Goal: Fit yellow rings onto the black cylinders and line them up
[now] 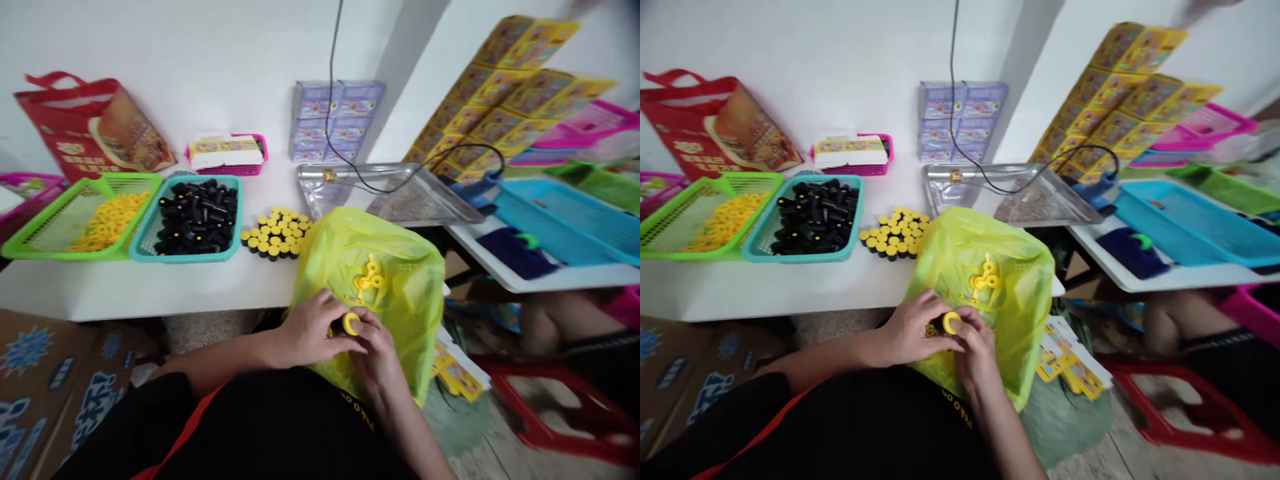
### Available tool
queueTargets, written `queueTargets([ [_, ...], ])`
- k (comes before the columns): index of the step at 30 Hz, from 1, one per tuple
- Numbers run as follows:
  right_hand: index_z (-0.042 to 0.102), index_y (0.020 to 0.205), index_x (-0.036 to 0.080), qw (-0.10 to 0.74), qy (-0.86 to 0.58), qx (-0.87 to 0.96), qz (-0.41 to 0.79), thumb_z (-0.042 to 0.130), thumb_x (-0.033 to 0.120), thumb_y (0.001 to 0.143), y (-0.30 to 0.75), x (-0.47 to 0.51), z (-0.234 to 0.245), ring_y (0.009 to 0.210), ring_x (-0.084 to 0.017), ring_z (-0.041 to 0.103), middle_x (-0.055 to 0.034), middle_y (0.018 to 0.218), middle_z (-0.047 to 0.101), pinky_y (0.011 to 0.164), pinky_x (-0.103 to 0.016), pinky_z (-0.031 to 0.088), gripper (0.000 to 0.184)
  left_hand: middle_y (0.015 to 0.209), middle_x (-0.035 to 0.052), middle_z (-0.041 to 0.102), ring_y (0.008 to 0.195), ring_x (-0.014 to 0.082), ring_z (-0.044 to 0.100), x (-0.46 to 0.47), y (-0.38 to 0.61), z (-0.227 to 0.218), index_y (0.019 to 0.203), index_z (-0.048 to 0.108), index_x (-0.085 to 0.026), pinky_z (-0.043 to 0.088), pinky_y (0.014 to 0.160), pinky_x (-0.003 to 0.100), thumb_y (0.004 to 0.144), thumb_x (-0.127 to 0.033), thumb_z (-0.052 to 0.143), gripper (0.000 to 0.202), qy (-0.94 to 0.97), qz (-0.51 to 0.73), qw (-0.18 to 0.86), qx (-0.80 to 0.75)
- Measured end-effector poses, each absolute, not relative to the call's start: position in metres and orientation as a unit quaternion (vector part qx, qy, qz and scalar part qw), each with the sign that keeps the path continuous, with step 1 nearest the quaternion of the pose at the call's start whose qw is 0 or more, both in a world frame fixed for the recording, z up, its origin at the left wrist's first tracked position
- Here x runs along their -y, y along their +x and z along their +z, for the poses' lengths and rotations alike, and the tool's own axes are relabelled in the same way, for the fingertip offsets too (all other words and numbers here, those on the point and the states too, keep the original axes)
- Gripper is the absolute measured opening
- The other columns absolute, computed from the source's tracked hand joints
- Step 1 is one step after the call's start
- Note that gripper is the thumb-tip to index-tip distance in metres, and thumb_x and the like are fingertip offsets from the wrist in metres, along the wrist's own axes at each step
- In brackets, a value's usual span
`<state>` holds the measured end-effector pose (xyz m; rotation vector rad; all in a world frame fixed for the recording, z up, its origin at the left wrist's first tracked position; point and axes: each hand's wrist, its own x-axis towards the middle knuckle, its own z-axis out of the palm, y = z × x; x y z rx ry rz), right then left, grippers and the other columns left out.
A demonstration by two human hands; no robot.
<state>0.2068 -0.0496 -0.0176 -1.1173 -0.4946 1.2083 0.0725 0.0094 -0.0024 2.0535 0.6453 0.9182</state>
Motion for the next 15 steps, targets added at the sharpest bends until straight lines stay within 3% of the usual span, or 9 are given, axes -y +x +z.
queueTargets([
  [3,0.073,0.081,0.022,0.637,-0.490,0.259,0.536,0.087,0.043,0.065,0.203,0.048,-0.015,0.068,-0.020,0.062,-0.0037,0.078,0.068,0.059,-0.030,0.050,0.030,0.078,0.0043,0.060,0.079,0.0201,0.058,-0.016,0.061,0.005,0.085,0.065,-0.020,0.051,0.069,0.033,0.083,-0.029,0.071,0.011,0.812,0.412,0.311,-0.273],
  [6,0.076,0.086,0.021,0.614,-0.510,0.261,0.543,0.088,0.054,0.062,0.201,0.045,-0.016,0.075,-0.024,0.067,-0.0090,0.089,0.073,0.059,-0.032,0.052,0.042,0.083,0.0046,0.059,0.080,0.0197,0.058,-0.040,0.038,0.000,0.086,0.067,-0.020,0.050,0.070,0.032,0.080,-0.037,0.077,0.020,0.748,0.485,0.270,-0.364],
  [8,0.076,0.079,0.019,0.592,-0.544,0.237,0.545,0.090,0.057,0.055,0.201,0.042,-0.020,0.074,-0.026,0.068,-0.0108,0.087,0.074,0.056,-0.032,0.053,0.047,0.085,0.0034,0.057,0.076,0.0179,0.056,-0.063,0.018,-0.013,0.085,0.068,-0.020,0.049,0.068,0.031,0.074,-0.039,0.083,0.027,0.697,0.503,0.248,-0.446],
  [12,0.073,0.068,0.019,0.564,-0.590,0.198,0.543,0.095,0.055,0.043,0.201,0.040,-0.030,0.064,-0.023,0.068,-0.0083,0.075,0.073,0.049,-0.029,0.051,0.049,0.076,-0.0008,0.052,0.070,0.0160,0.052,-0.098,-0.012,-0.049,0.075,0.063,-0.018,0.045,0.068,0.029,0.069,-0.025,0.086,0.024,0.668,0.411,0.246,-0.570],
  [15,0.073,0.070,0.020,0.560,-0.592,0.195,0.545,0.096,0.052,0.042,0.199,0.041,-0.032,0.063,-0.022,0.067,-0.0073,0.076,0.074,0.050,-0.029,0.053,0.048,0.076,-0.0006,0.055,0.071,0.0168,0.055,-0.099,-0.019,-0.067,0.075,0.062,-0.018,0.044,0.068,0.029,0.064,-0.025,0.090,0.030,0.664,0.388,0.248,-0.589],
])
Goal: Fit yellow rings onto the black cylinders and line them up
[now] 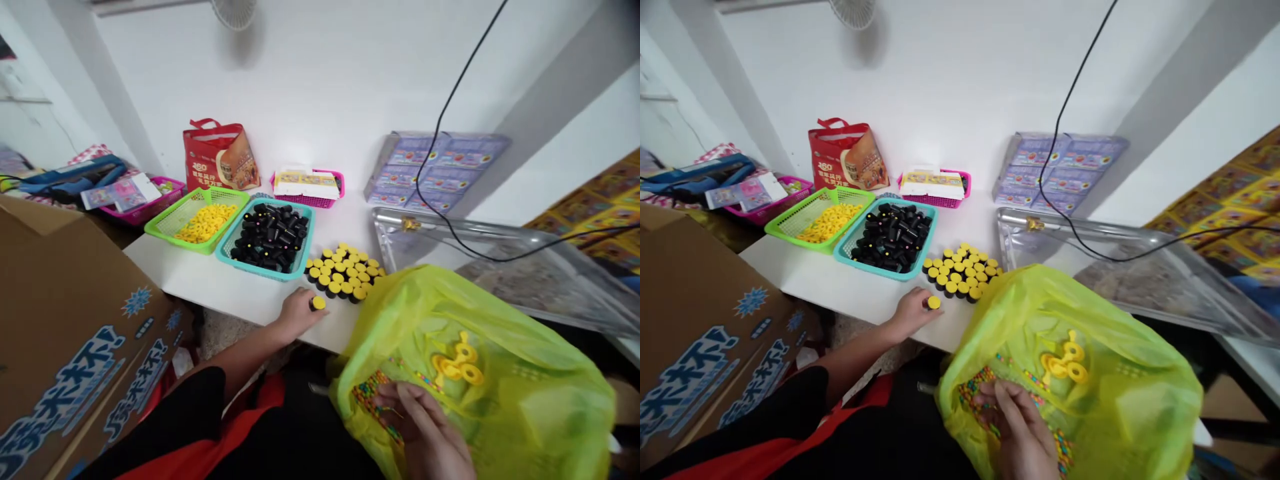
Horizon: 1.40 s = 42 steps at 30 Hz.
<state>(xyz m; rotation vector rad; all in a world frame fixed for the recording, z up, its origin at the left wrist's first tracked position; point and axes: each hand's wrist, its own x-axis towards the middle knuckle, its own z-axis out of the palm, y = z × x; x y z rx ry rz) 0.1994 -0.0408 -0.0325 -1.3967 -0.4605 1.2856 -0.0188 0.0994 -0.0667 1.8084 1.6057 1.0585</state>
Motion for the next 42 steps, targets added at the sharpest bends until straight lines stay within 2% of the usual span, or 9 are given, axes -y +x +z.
queueTargets([
  [6,0.073,0.069,0.020,0.556,-0.604,0.207,0.531,0.095,0.055,0.042,0.201,0.043,-0.031,0.064,-0.024,0.068,-0.0079,0.075,0.074,0.051,-0.030,0.053,0.049,0.083,0.0036,0.062,0.074,0.0177,0.060,-0.103,-0.052,-0.025,0.104,0.067,-0.019,0.046,0.070,0.028,0.089,-0.044,0.068,0.029,0.704,0.448,0.121,-0.537],
  [9,0.073,0.068,0.020,0.567,-0.600,0.210,0.524,0.094,0.054,0.045,0.200,0.044,-0.031,0.064,-0.022,0.068,-0.0062,0.073,0.073,0.051,-0.029,0.052,0.046,0.101,0.0101,0.065,0.094,0.0217,0.065,-0.147,-0.090,0.018,0.111,0.065,-0.019,0.048,0.083,0.030,0.099,-0.038,0.051,0.027,0.678,0.323,0.009,-0.660],
  [14,0.072,0.070,0.019,0.577,-0.586,0.214,0.528,0.094,0.054,0.047,0.194,0.046,-0.031,0.062,-0.021,0.066,-0.0056,0.072,0.072,0.051,-0.028,0.050,0.048,0.113,0.0226,0.067,0.107,0.0376,0.066,-0.226,-0.126,0.045,0.113,0.063,-0.010,0.050,0.089,0.042,0.084,-0.030,0.069,0.036,0.640,0.162,0.031,-0.750],
  [19,0.070,0.071,0.019,0.580,-0.580,0.244,0.517,0.091,0.059,0.054,0.194,0.044,-0.032,0.063,-0.021,0.065,-0.0046,0.072,0.071,0.051,-0.027,0.048,0.048,0.103,0.0162,0.072,0.105,0.0363,0.068,-0.237,-0.125,0.046,0.107,0.062,-0.014,0.052,0.088,0.040,0.074,-0.017,0.071,0.035,0.657,0.135,0.055,-0.740],
  [22,0.069,0.073,0.020,0.581,-0.586,0.314,0.470,0.087,0.058,0.063,0.195,0.042,-0.030,0.063,-0.019,0.063,-0.0029,0.068,0.068,0.053,-0.028,0.048,0.044,0.099,0.0111,0.070,0.099,0.0313,0.068,-0.206,-0.108,0.056,0.117,0.055,-0.015,0.051,0.085,0.039,0.077,-0.024,0.069,0.043,0.642,0.276,0.042,-0.714],
  [25,0.071,0.084,0.021,0.578,-0.577,0.415,0.401,0.082,0.051,0.075,0.195,0.042,-0.023,0.072,-0.020,0.066,-0.0035,0.078,0.070,0.065,-0.030,0.053,0.033,0.077,-0.0014,0.063,0.070,0.0193,0.065,-0.148,-0.067,0.057,0.114,0.051,-0.019,0.049,0.066,0.030,0.072,-0.029,0.074,0.048,0.670,0.437,0.246,-0.548],
  [30,0.065,0.126,0.028,0.515,-0.526,0.608,0.298,0.077,0.040,0.085,0.200,0.048,-0.002,0.086,-0.021,0.067,-0.0063,0.106,0.071,0.077,-0.036,0.056,0.045,0.070,-0.0059,0.059,0.054,0.0108,0.054,-0.053,0.015,0.030,0.118,0.049,-0.018,0.038,0.050,0.022,0.065,-0.023,0.076,0.060,0.650,0.258,0.662,-0.270],
  [36,0.067,0.120,0.023,0.424,-0.517,0.711,0.217,0.073,0.036,0.089,0.220,0.058,0.009,0.085,-0.021,0.064,-0.0057,0.096,0.069,0.079,-0.036,0.054,0.034,0.066,-0.0083,0.057,0.039,0.0076,0.050,-0.038,0.048,0.016,0.122,0.047,-0.017,0.032,0.037,0.019,0.069,-0.021,0.073,0.060,0.567,0.158,0.756,-0.288],
  [42,0.070,0.101,0.020,0.350,-0.646,0.661,0.152,0.074,0.038,0.082,0.243,0.054,-0.005,0.077,-0.021,0.063,-0.0051,0.086,0.066,0.072,-0.034,0.052,0.026,0.071,-0.0059,0.056,0.043,0.0090,0.058,-0.041,0.055,0.019,0.123,0.050,-0.018,0.036,0.035,0.018,0.086,-0.038,0.071,0.046,0.628,0.207,0.682,-0.311],
])
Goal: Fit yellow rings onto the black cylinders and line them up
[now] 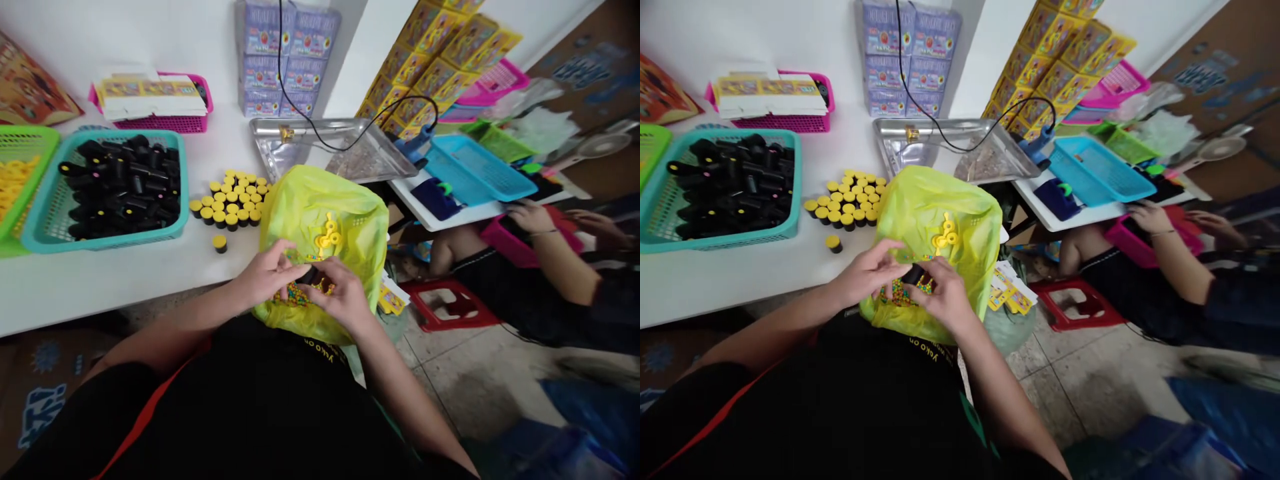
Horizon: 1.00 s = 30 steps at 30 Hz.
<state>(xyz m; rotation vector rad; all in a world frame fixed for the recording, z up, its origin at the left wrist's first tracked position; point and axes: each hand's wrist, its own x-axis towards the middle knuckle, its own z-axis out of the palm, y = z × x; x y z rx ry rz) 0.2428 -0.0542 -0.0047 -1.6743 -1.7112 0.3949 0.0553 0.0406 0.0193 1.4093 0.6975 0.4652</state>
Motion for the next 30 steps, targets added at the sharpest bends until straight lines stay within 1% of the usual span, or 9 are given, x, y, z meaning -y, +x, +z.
queueTargets([
  [3,0.070,0.089,0.017,0.189,-0.768,0.601,0.109,0.077,0.034,0.077,0.251,0.048,-0.017,0.075,-0.023,0.064,-0.0092,0.087,0.066,0.069,-0.034,0.050,0.022,0.076,-0.0031,0.058,0.046,0.0068,0.059,-0.042,0.053,0.017,0.110,0.057,-0.018,0.037,0.036,0.017,0.091,-0.040,0.065,0.030,0.641,0.254,0.658,-0.303],
  [5,0.069,0.095,0.013,0.090,-0.807,0.577,0.084,0.075,0.032,0.078,0.247,0.045,-0.024,0.080,-0.028,0.066,-0.0156,0.095,0.068,0.070,-0.036,0.049,0.026,0.078,-0.0001,0.062,0.046,0.0076,0.060,-0.043,0.051,0.016,0.103,0.059,-0.017,0.035,0.033,0.016,0.093,-0.043,0.062,0.028,0.633,0.238,0.673,-0.299],
  [9,0.068,0.105,0.011,0.021,-0.799,0.589,0.121,0.074,0.036,0.080,0.224,0.039,-0.031,0.084,-0.030,0.068,-0.0194,0.100,0.071,0.070,-0.036,0.047,0.036,0.076,-0.0003,0.062,0.046,0.0078,0.059,-0.042,0.050,0.014,0.098,0.061,-0.016,0.035,0.033,0.016,0.090,-0.044,0.064,0.029,0.623,0.242,0.683,-0.295],
  [13,0.067,0.084,0.017,0.081,-0.766,0.590,0.244,0.080,0.040,0.073,0.212,0.036,-0.036,0.073,-0.024,0.064,-0.0096,0.082,0.071,0.064,-0.032,0.043,0.029,0.074,-0.0010,0.061,0.045,0.0075,0.057,-0.041,0.050,0.012,0.096,0.061,-0.016,0.035,0.034,0.016,0.089,-0.044,0.064,0.029,0.624,0.246,0.681,-0.293],
  [17,0.063,0.073,0.019,0.262,-0.726,0.449,0.449,0.081,0.048,0.066,0.226,0.038,-0.038,0.057,-0.017,0.057,-0.0009,0.062,0.064,0.053,-0.028,0.038,0.035,0.074,0.0001,0.061,0.050,0.0099,0.059,-0.039,0.047,0.009,0.098,0.062,-0.016,0.038,0.036,0.018,0.090,-0.045,0.061,0.029,0.633,0.249,0.671,-0.296],
  [20,0.065,0.075,0.017,0.388,-0.651,0.338,0.558,0.082,0.053,0.062,0.240,0.043,-0.030,0.050,-0.015,0.055,0.0003,0.056,0.062,0.048,-0.026,0.034,0.041,0.080,0.0014,0.062,0.059,0.0113,0.060,-0.035,0.047,0.005,0.103,0.065,-0.017,0.047,0.048,0.022,0.087,-0.032,0.064,0.023,0.696,0.275,0.594,-0.295],
  [25,0.070,0.082,0.017,0.479,-0.558,0.291,0.612,0.084,0.051,0.062,0.243,0.052,-0.015,0.053,-0.016,0.060,-0.0027,0.062,0.067,0.047,-0.025,0.037,0.042,0.106,0.0088,0.064,0.085,0.0196,0.065,-0.026,0.059,-0.001,0.113,0.067,-0.017,0.056,0.077,0.036,0.076,-0.017,0.075,0.038,0.832,0.299,0.403,-0.236],
  [28,0.070,0.081,0.017,0.484,-0.534,0.320,0.614,0.079,0.060,0.065,0.241,0.054,-0.017,0.055,-0.018,0.062,-0.0038,0.064,0.068,0.047,-0.026,0.041,0.046,0.099,0.0085,0.067,0.093,0.0232,0.066,-0.023,0.067,-0.005,0.106,0.068,-0.017,0.055,0.081,0.038,0.082,-0.015,0.071,0.024,0.850,0.301,0.381,-0.202],
  [30,0.068,0.077,0.018,0.473,-0.581,0.365,0.553,0.065,0.071,0.075,0.247,0.050,-0.022,0.055,-0.019,0.063,-0.0056,0.063,0.068,0.047,-0.028,0.044,0.054,0.093,0.0071,0.068,0.090,0.0227,0.065,-0.023,0.070,-0.007,0.099,0.068,-0.018,0.054,0.081,0.038,0.086,-0.015,0.068,0.013,0.849,0.309,0.379,-0.201],
])
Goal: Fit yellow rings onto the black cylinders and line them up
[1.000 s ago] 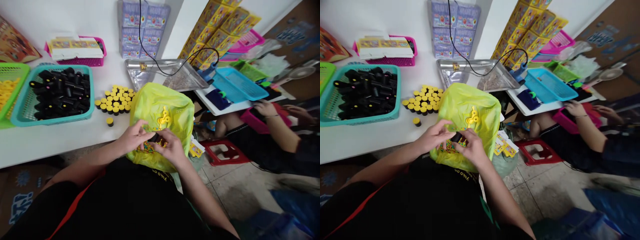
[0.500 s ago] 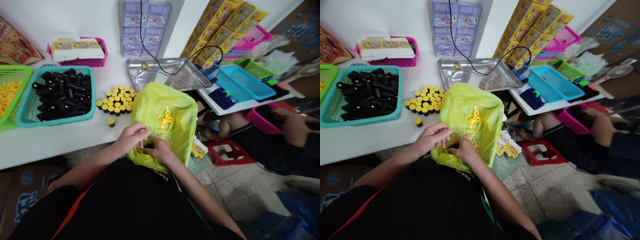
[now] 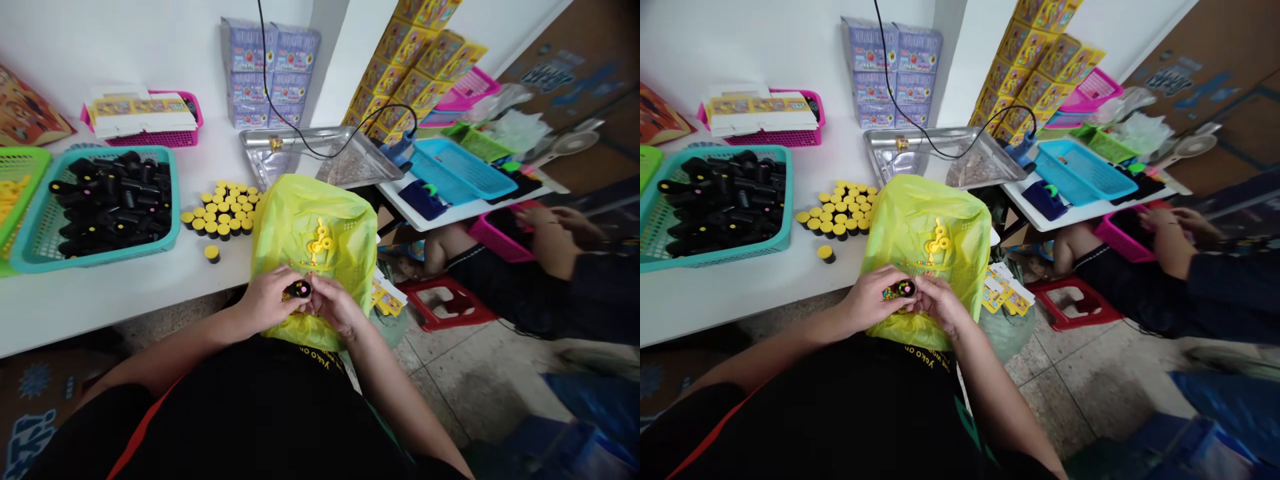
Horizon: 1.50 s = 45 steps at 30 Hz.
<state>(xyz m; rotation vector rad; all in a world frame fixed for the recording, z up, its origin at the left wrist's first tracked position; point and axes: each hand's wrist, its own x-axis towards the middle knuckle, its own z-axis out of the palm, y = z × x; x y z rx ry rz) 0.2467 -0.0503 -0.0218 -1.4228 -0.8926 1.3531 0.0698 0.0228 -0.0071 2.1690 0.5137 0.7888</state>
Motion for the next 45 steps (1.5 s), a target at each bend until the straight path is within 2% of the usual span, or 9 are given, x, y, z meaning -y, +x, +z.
queueTargets([
  [2,0.067,0.075,0.018,0.462,-0.656,0.395,0.447,0.056,0.074,0.081,0.259,0.041,-0.026,0.056,-0.020,0.062,-0.0059,0.062,0.067,0.050,-0.030,0.046,0.057,0.092,0.0070,0.069,0.090,0.0231,0.065,-0.022,0.070,-0.009,0.097,0.067,-0.018,0.054,0.081,0.038,0.087,-0.017,0.068,0.010,0.847,0.317,0.374,-0.206],
  [5,0.065,0.074,0.019,0.418,-0.761,0.410,0.280,0.070,0.057,0.078,0.282,0.017,-0.031,0.064,-0.021,0.061,-0.0056,0.067,0.068,0.059,-0.031,0.046,0.038,0.095,0.0079,0.069,0.091,0.0232,0.065,-0.022,0.068,-0.010,0.100,0.065,-0.018,0.054,0.082,0.038,0.086,-0.020,0.070,0.014,0.846,0.317,0.372,-0.214],
  [9,0.069,0.079,0.017,0.180,-0.859,0.462,0.125,0.074,0.034,0.079,0.294,-0.014,-0.033,0.078,-0.024,0.066,-0.0117,0.082,0.073,0.068,-0.031,0.045,0.018,0.095,0.0060,0.068,0.088,0.0205,0.065,-0.020,0.067,-0.012,0.104,0.062,-0.018,0.055,0.081,0.036,0.084,-0.019,0.072,0.022,0.824,0.327,0.394,-0.241],
  [11,0.071,0.082,0.017,0.137,-0.861,0.474,0.122,0.073,0.030,0.080,0.291,-0.022,-0.035,0.081,-0.024,0.067,-0.0119,0.086,0.074,0.069,-0.030,0.044,0.013,0.090,0.0033,0.068,0.086,0.0192,0.065,-0.020,0.067,-0.012,0.103,0.060,-0.020,0.055,0.079,0.034,0.084,-0.021,0.073,0.023,0.809,0.331,0.410,-0.260],
  [19,0.071,0.092,0.018,0.151,-0.857,0.479,0.115,0.067,0.027,0.084,0.280,-0.019,-0.042,0.080,-0.021,0.067,-0.0084,0.090,0.075,0.067,-0.028,0.042,0.012,0.086,0.0014,0.066,0.080,0.0183,0.064,-0.019,0.067,-0.008,0.097,0.059,-0.022,0.052,0.073,0.032,0.081,-0.023,0.073,0.022,0.808,0.310,0.424,-0.267],
  [24,0.071,0.081,0.019,0.146,-0.854,0.482,0.133,0.066,0.019,0.081,0.278,-0.019,-0.039,0.075,-0.020,0.066,-0.0054,0.080,0.073,0.064,-0.027,0.042,0.004,0.086,0.0012,0.065,0.079,0.0176,0.063,-0.020,0.068,-0.008,0.097,0.059,-0.022,0.052,0.072,0.031,0.082,-0.023,0.071,0.020,0.805,0.315,0.425,-0.268],
  [30,0.068,0.118,0.016,0.138,-0.832,0.534,0.062,0.060,0.026,0.092,0.272,-0.022,-0.034,0.091,-0.025,0.068,-0.0153,0.113,0.070,0.076,-0.032,0.047,0.029,0.084,0.0009,0.065,0.078,0.0170,0.062,-0.020,0.069,-0.010,0.097,0.058,-0.020,0.051,0.071,0.031,0.082,-0.022,0.073,0.021,0.805,0.312,0.429,-0.266],
  [37,0.074,0.089,0.018,0.127,-0.819,0.554,0.075,0.062,0.017,0.086,0.277,-0.034,-0.034,0.087,-0.024,0.067,-0.0116,0.098,0.071,0.074,-0.031,0.046,0.013,0.084,0.0007,0.065,0.077,0.0174,0.062,-0.019,0.070,-0.012,0.095,0.058,-0.021,0.050,0.069,0.031,0.081,-0.023,0.074,0.022,0.803,0.307,0.432,-0.272],
  [45,0.061,0.078,0.021,0.411,-0.753,0.500,0.116,0.053,0.024,0.081,0.290,-0.001,-0.027,0.065,-0.019,0.059,-0.0028,0.071,0.063,0.063,-0.030,0.047,0.009,0.089,0.0033,0.067,0.082,0.0186,0.065,-0.023,0.071,-0.009,0.097,0.059,-0.020,0.051,0.071,0.031,0.083,-0.025,0.074,0.021,0.784,0.319,0.453,-0.280],
])
